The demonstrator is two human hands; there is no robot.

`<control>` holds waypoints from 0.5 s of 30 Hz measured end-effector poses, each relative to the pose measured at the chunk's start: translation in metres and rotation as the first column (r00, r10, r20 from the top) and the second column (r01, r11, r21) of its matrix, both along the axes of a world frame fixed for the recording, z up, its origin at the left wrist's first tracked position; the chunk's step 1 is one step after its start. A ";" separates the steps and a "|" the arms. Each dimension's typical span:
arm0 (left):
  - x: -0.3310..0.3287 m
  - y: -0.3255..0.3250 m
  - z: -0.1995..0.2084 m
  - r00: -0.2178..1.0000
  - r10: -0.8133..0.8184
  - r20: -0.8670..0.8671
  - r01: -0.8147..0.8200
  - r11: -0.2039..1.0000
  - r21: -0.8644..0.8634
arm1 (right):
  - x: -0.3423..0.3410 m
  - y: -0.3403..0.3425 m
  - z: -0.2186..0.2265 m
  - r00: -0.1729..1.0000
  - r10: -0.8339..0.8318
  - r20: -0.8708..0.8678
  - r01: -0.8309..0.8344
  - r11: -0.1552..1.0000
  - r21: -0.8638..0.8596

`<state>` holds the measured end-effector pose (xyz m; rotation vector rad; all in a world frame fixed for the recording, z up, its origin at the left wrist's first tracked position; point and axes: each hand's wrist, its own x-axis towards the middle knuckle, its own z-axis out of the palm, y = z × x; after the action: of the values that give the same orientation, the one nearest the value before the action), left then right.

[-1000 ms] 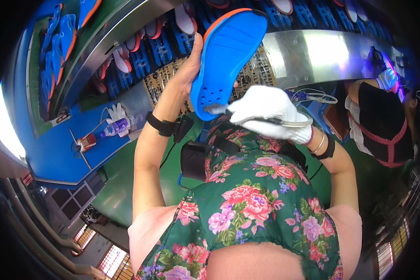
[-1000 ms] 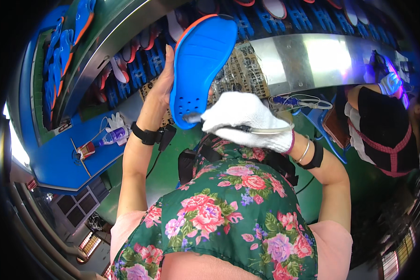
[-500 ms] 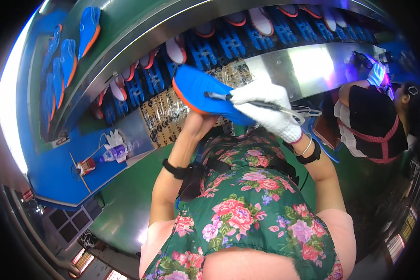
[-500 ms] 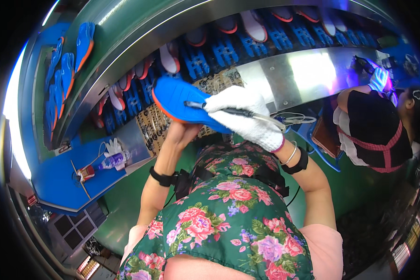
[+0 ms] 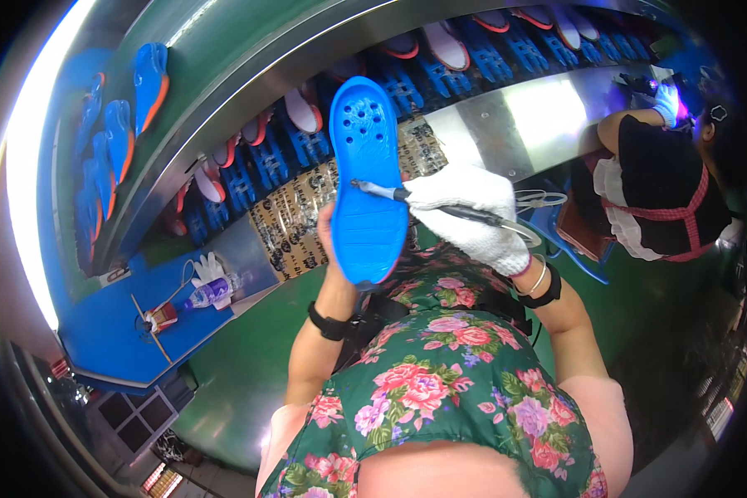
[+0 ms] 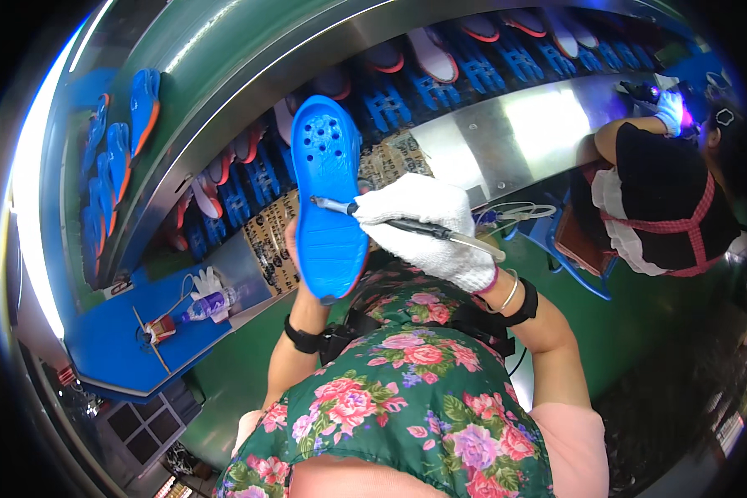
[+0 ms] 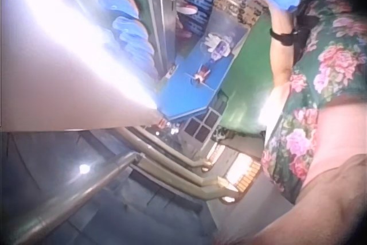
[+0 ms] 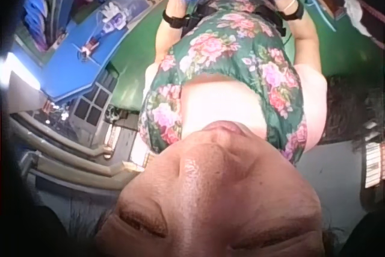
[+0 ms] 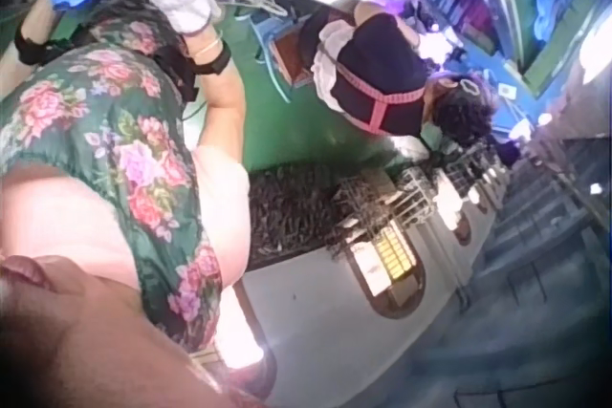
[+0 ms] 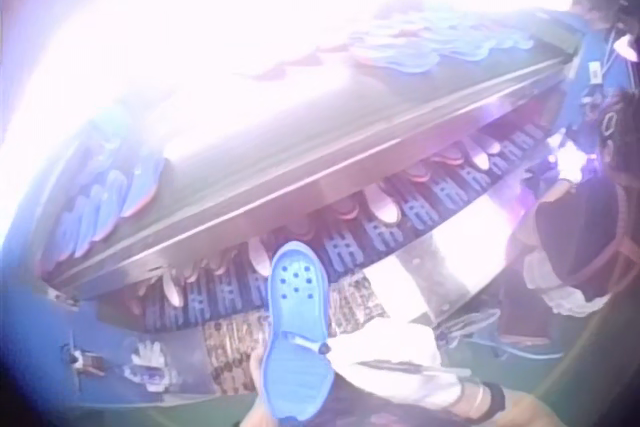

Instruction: Applying glue or chemical to shoe soles using a brush.

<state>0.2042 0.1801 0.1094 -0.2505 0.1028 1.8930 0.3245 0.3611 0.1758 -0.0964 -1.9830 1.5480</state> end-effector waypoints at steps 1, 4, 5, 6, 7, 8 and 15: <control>0.004 0.007 -0.001 0.982 0.018 -0.190 -0.025 0.999 -0.038 | -0.001 0.001 0.006 0.999 -0.033 -0.016 0.034 0.996 0.082; 0.005 -0.002 -0.025 0.982 0.081 -0.173 -0.068 0.994 0.082 | -0.007 0.000 0.018 0.996 -0.052 -0.069 0.064 0.982 0.177; 0.012 0.006 -0.017 0.977 0.102 -0.188 -0.113 0.992 -0.050 | -0.009 0.001 0.021 0.994 -0.064 -0.090 0.080 0.978 0.194; 0.016 0.010 -0.013 0.971 0.120 -0.206 -0.158 0.971 -0.180 | -0.011 0.000 0.022 0.991 -0.075 -0.111 0.098 0.972 0.213; 0.016 0.009 -0.013 0.987 0.133 -0.094 -0.147 0.975 -0.166 | -0.010 -0.003 0.021 0.995 -0.100 0.015 0.093 0.965 0.244; 0.017 0.009 -0.011 0.986 0.134 -0.094 -0.149 0.975 -0.165 | -0.012 -0.004 0.023 0.995 -0.099 0.014 0.092 0.965 0.245; 0.030 0.005 0.004 0.971 -0.021 -0.240 0.013 0.999 -0.036 | -0.034 0.011 0.035 0.969 -0.002 -0.248 0.146 0.815 0.561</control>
<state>0.2341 0.1849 0.1139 -0.0422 0.3006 1.8995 0.2903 0.3724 0.2110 0.2470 -2.1300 0.8032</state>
